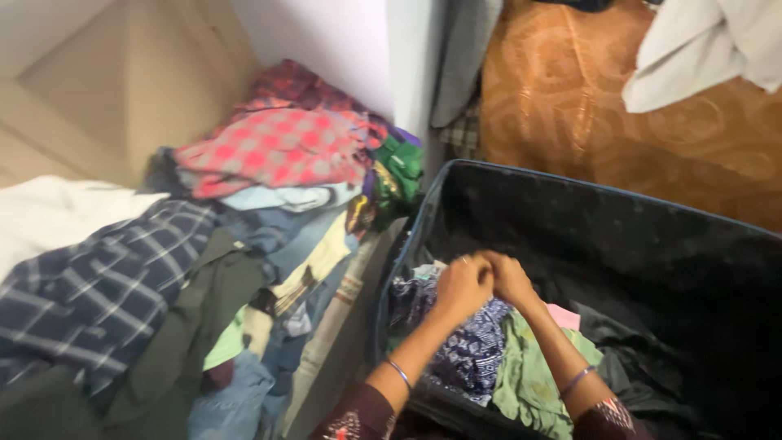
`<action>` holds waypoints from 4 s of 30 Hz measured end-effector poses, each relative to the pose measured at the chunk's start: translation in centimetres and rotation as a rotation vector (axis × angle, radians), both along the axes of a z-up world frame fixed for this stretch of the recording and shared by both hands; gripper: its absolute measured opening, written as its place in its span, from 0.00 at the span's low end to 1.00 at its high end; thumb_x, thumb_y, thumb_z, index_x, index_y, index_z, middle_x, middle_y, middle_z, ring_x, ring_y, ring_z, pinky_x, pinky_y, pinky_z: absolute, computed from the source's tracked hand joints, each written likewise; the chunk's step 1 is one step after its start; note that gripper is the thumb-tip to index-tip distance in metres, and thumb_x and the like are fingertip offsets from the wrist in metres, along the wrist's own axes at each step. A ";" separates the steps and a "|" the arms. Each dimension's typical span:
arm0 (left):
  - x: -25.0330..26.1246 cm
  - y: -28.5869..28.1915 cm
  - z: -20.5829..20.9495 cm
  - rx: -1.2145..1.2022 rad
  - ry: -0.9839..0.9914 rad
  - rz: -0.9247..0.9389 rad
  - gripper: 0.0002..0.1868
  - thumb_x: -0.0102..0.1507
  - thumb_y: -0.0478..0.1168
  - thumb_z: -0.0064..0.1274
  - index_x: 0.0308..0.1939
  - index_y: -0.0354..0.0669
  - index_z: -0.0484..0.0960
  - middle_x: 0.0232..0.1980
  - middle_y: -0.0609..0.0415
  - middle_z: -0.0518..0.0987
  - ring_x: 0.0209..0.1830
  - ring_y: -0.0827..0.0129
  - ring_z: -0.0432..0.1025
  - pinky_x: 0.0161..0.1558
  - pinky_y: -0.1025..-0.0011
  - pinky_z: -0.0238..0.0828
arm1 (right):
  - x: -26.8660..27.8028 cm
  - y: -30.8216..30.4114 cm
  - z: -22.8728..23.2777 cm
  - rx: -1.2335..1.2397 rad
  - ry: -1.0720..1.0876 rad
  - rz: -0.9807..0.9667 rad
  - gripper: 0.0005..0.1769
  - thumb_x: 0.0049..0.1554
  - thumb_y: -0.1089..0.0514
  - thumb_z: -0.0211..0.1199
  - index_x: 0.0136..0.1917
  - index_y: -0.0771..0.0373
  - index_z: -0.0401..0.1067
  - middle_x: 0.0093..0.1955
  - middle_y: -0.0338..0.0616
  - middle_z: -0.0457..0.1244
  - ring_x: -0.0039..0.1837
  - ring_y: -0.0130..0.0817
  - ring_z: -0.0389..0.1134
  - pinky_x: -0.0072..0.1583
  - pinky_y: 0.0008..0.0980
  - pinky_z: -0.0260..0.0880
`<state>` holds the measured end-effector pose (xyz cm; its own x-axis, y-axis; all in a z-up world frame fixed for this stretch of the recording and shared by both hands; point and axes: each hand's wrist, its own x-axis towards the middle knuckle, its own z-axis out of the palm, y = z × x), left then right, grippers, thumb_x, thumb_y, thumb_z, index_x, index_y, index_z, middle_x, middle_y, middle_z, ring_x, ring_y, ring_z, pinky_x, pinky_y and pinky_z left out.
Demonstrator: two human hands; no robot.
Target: The person packs a suitcase by taking folded clothes from a stack and placing them inside the main compartment one at a time.
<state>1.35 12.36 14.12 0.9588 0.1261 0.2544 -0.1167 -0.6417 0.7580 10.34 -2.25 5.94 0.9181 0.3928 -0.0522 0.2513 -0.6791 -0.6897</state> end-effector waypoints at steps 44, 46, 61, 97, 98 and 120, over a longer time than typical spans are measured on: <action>19.6 51.3 12.2 -0.192 0.130 0.698 0.34 0.44 0.50 0.58 0.56 0.49 0.81 0.55 0.38 0.82 0.58 0.45 0.76 0.59 0.56 0.72 | 22.7 57.1 18.8 -0.279 -0.392 0.473 0.53 0.42 0.47 0.73 0.78 0.33 0.56 0.84 0.34 0.44 0.84 0.54 0.35 0.73 0.76 0.46; 20.0 51.2 11.4 -0.208 0.102 0.734 0.31 0.45 0.48 0.59 0.53 0.48 0.83 0.54 0.38 0.83 0.56 0.45 0.76 0.58 0.56 0.73 | 23.9 57.8 18.1 -0.444 -0.240 0.514 0.53 0.46 0.45 0.71 0.79 0.32 0.50 0.85 0.32 0.38 0.84 0.53 0.28 0.71 0.79 0.40; 22.0 50.8 8.7 0.138 -0.195 0.636 0.07 0.52 0.38 0.57 0.32 0.44 0.87 0.37 0.42 0.84 0.41 0.47 0.80 0.45 0.54 0.77 | 27.8 55.8 11.9 0.119 -0.574 0.684 0.24 0.50 0.50 0.69 0.59 0.57 0.75 0.65 0.58 0.63 0.68 0.58 0.63 0.67 0.50 0.63; 4.7 30.5 11.8 -0.593 -0.573 1.269 0.36 0.48 0.30 0.61 0.60 0.34 0.69 0.57 0.38 0.72 0.53 0.51 0.71 0.61 0.57 0.67 | 8.4 40.1 27.9 0.216 -0.714 0.486 0.30 0.40 0.70 0.58 0.58 0.59 0.79 0.47 0.60 0.70 0.50 0.61 0.70 0.56 0.52 0.71; 3.7 31.4 11.4 -0.368 -0.662 1.333 0.37 0.51 0.29 0.61 0.64 0.34 0.67 0.62 0.37 0.70 0.61 0.47 0.68 0.66 0.54 0.65 | 8.5 39.8 27.4 0.203 -0.669 0.414 0.30 0.42 0.69 0.58 0.59 0.58 0.79 0.47 0.60 0.69 0.51 0.61 0.70 0.57 0.51 0.71; 5.7 28.7 8.6 -1.664 -0.494 -0.179 0.27 0.60 0.35 0.59 0.63 0.35 0.74 0.58 0.40 0.76 0.55 0.49 0.74 0.62 0.48 0.68 | -1.6 30.2 28.9 0.878 -0.252 0.294 0.28 0.58 0.67 0.54 0.71 0.59 0.71 0.67 0.48 0.70 0.67 0.37 0.68 0.70 0.32 0.66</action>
